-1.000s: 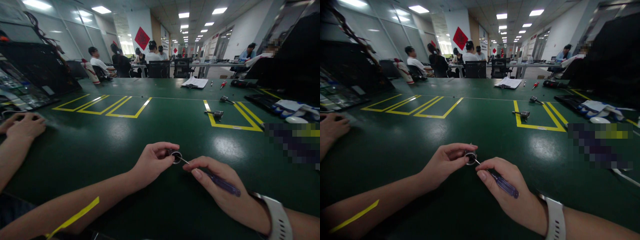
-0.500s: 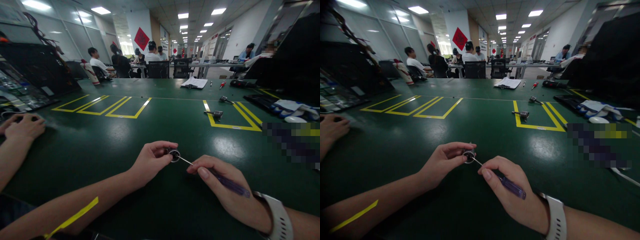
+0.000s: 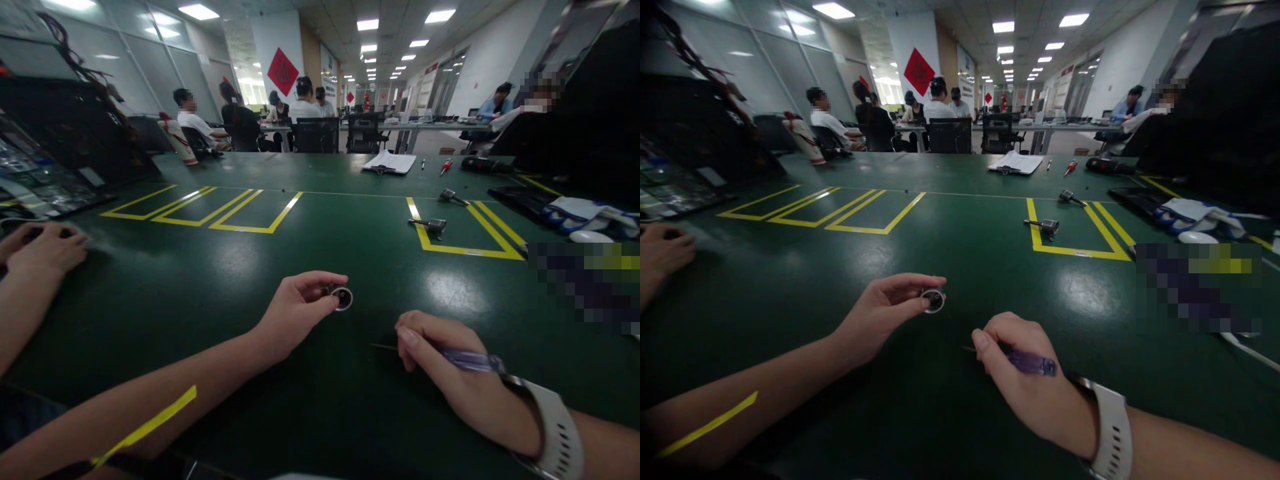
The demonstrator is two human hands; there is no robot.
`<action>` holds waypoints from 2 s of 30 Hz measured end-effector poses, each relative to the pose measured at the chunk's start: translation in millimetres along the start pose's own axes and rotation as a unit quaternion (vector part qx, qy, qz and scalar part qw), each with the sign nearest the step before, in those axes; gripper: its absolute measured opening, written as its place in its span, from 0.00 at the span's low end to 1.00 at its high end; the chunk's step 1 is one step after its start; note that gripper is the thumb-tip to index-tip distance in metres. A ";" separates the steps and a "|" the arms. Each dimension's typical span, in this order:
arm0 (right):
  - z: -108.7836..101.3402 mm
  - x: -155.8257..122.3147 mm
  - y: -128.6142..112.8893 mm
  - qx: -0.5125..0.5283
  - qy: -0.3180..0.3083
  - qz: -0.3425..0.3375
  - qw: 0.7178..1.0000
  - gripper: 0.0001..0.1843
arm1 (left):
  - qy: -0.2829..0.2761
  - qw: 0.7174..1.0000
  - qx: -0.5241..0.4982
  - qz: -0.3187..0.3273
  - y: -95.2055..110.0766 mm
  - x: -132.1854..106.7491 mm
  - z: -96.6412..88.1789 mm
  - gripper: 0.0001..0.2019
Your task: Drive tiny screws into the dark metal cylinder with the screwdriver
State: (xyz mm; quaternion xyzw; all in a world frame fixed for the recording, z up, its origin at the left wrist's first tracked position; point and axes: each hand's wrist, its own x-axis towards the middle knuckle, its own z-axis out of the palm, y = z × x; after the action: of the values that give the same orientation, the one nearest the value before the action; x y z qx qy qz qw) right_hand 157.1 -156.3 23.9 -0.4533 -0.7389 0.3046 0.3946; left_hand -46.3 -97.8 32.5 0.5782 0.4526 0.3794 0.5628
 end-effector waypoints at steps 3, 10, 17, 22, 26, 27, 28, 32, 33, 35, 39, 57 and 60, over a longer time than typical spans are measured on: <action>0.7 1.1 0.8 -0.011 -0.005 0.017 1.000 0.20 | -0.005 1.000 -0.006 -0.008 0.3 -0.4 1.1 0.14; -0.6 -1.9 0.7 0.052 -0.056 0.013 0.997 0.22 | -0.008 1.000 -0.008 -0.006 0.5 -0.3 2.5 0.14; 3.6 2.2 2.3 0.049 -0.089 0.040 0.994 0.22 | -0.022 1.000 -0.011 -0.003 -1.5 -1.2 1.0 0.14; 2.5 3.8 -3.2 0.019 -0.106 0.033 0.994 0.22 | -0.029 0.999 -0.013 0.004 -2.6 0.1 0.5 0.14; 0.4 0.0 -17.7 -0.066 -0.115 -0.010 0.991 0.22 | -0.010 0.999 -0.028 0.017 -2.4 -0.2 2.3 0.12; 0.5 -1.6 -21.2 -0.085 -0.117 -0.019 0.989 0.21 | -0.007 0.999 -0.030 0.017 -2.4 -0.5 2.7 0.12; 1.0 -3.0 -23.9 -0.098 -0.116 -0.024 0.988 0.21 | -0.007 0.999 -0.031 0.016 -2.4 -0.9 2.9 0.11; 4.4 -1.3 -22.0 -0.065 -0.098 0.063 0.991 0.21 | -0.014 0.999 -0.030 0.002 -2.0 -1.8 2.5 0.12; 5.1 1.3 -18.1 -0.030 -0.089 0.115 0.989 0.21 | -0.017 0.999 -0.028 -0.004 -1.7 -1.9 2.3 0.13; 5.8 8.0 -8.2 0.065 -0.071 0.245 0.965 0.21 | -0.022 0.999 -0.025 -0.016 -0.8 -2.2 1.9 0.13; 4.8 18.9 8.6 0.179 -0.022 0.299 0.937 0.19 | -0.025 0.999 -0.029 -0.027 0.3 -2.3 1.6 0.13; 14.4 -11.4 -2.4 -0.236 -0.084 -0.319 0.914 0.13 | -0.015 0.999 -0.035 -0.020 1.7 -3.3 6.9 0.14; 10.9 -10.4 -2.1 -0.212 -0.060 -0.317 0.922 0.10 | -0.013 0.999 -0.028 -0.016 1.1 -3.1 7.3 0.13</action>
State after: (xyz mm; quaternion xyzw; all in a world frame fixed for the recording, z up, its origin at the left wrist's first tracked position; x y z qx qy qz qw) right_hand 149.6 -167.6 17.0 -0.2493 -0.9136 0.0264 0.3201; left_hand -40.2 -102.9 33.3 0.5598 0.4433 0.3757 0.5906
